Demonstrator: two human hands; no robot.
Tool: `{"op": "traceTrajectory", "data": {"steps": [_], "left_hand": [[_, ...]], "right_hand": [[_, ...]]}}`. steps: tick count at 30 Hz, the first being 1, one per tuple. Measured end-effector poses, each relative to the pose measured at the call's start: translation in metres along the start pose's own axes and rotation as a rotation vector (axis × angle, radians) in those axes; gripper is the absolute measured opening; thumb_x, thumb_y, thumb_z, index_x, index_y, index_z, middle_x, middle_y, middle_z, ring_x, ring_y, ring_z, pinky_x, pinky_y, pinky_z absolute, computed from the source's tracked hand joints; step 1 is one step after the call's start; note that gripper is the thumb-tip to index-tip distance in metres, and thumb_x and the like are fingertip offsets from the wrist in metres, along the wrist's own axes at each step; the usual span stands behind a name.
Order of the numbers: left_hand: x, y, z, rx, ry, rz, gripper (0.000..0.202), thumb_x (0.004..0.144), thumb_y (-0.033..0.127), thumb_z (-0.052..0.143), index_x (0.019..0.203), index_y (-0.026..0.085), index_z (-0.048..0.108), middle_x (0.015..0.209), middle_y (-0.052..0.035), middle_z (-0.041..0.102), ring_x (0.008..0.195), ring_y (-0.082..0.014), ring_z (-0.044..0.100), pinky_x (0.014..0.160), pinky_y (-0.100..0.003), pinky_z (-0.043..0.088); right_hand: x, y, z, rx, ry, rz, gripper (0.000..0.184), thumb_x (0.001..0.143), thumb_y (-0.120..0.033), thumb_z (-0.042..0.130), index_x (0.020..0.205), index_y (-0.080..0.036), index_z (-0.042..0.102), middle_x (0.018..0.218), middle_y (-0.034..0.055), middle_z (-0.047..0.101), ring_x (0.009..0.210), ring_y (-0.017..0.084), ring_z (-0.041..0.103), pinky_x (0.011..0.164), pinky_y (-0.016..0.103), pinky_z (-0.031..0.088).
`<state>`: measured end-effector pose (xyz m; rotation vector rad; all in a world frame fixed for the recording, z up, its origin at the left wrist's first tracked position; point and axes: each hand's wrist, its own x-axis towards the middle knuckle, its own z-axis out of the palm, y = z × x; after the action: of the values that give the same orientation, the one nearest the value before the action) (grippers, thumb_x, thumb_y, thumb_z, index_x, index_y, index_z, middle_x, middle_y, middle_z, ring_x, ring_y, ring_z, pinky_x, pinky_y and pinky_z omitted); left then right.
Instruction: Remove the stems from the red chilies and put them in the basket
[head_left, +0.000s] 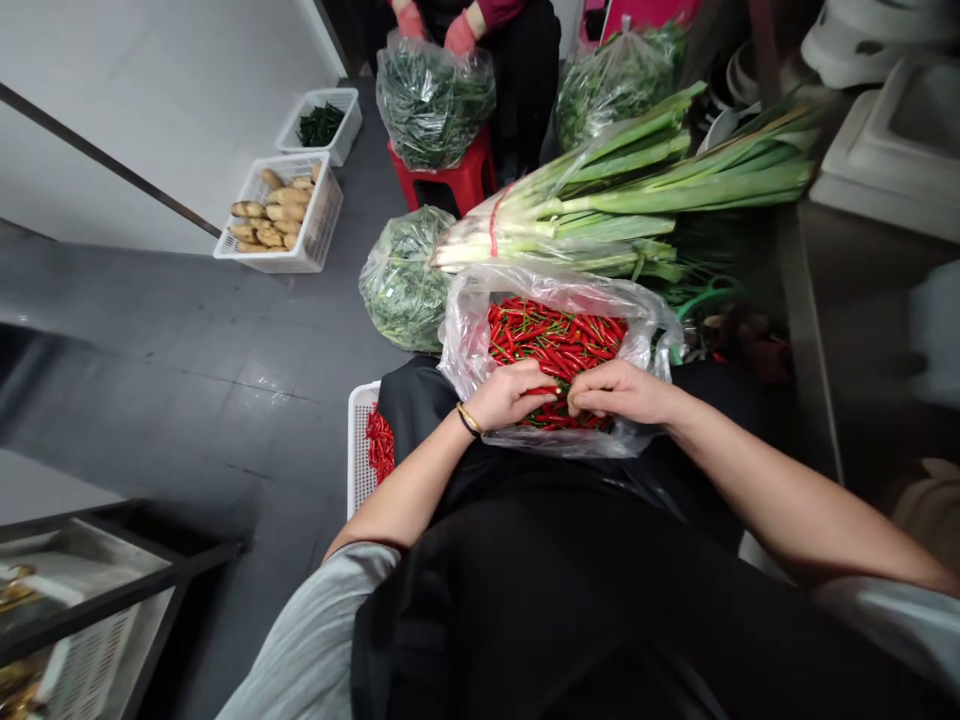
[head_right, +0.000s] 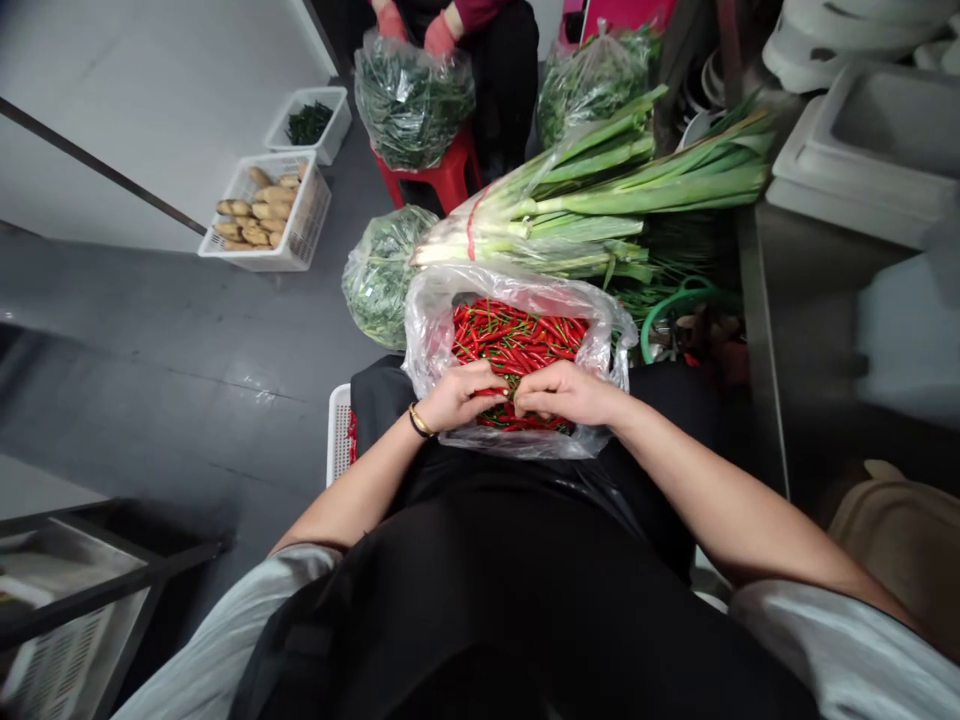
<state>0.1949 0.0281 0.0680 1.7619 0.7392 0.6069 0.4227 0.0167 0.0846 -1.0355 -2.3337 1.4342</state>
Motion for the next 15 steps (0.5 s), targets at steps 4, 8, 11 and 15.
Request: {"op": "traceTrajectory", "data": {"steps": [4, 8, 11, 15], "left_hand": [[-0.022, -0.002, -0.008, -0.533, 0.289, -0.135, 0.025, 0.074, 0.039, 0.064, 0.067, 0.015, 0.062, 0.067, -0.002, 0.05, 0.057, -0.0102, 0.044, 0.051, -0.023, 0.036], [-0.028, -0.003, -0.01, -0.83, 0.38, -0.289, 0.036, 0.071, 0.04, 0.061, 0.051, 0.014, 0.047, 0.063, -0.001, 0.044, 0.053, -0.0083, 0.042, 0.043, -0.021, 0.032], [-0.025, -0.003, 0.0, -0.62, 0.375, -0.389, 0.035, 0.074, 0.042, 0.06, 0.055, 0.015, 0.047, 0.065, -0.002, 0.05, 0.056, -0.0095, 0.046, 0.047, -0.022, 0.036], [-0.018, -0.008, 0.023, -0.037, 0.311, -0.299, 0.024, 0.073, 0.039, 0.068, 0.08, 0.018, 0.057, 0.067, 0.0015, 0.052, 0.06, -0.0113, 0.048, 0.061, -0.024, 0.041]], "right_hand": [[0.008, 0.019, 0.02, -0.375, 0.054, 0.046, 0.034, 0.093, -0.038, 0.044, 0.111, -0.023, 0.068, 0.099, 0.0062, 0.064, 0.072, 0.013, 0.059, 0.059, 0.023, 0.039], [0.023, 0.031, 0.032, -0.777, 0.016, -0.055, 0.033, 0.093, -0.024, 0.042, 0.115, -0.031, 0.065, 0.109, 0.0071, 0.059, 0.084, 0.016, 0.058, 0.057, 0.023, 0.033], [0.026, 0.026, 0.027, -0.874, 0.044, -0.058, 0.031, 0.096, -0.026, 0.037, 0.102, -0.022, 0.067, 0.095, 0.0086, 0.062, 0.082, 0.017, 0.057, 0.057, 0.024, 0.031], [0.016, 0.003, 0.025, -0.922, 0.119, 0.047, 0.033, 0.096, -0.023, 0.034, 0.093, -0.014, 0.065, 0.081, 0.0106, 0.065, 0.069, 0.017, 0.057, 0.054, 0.027, 0.028]]}}
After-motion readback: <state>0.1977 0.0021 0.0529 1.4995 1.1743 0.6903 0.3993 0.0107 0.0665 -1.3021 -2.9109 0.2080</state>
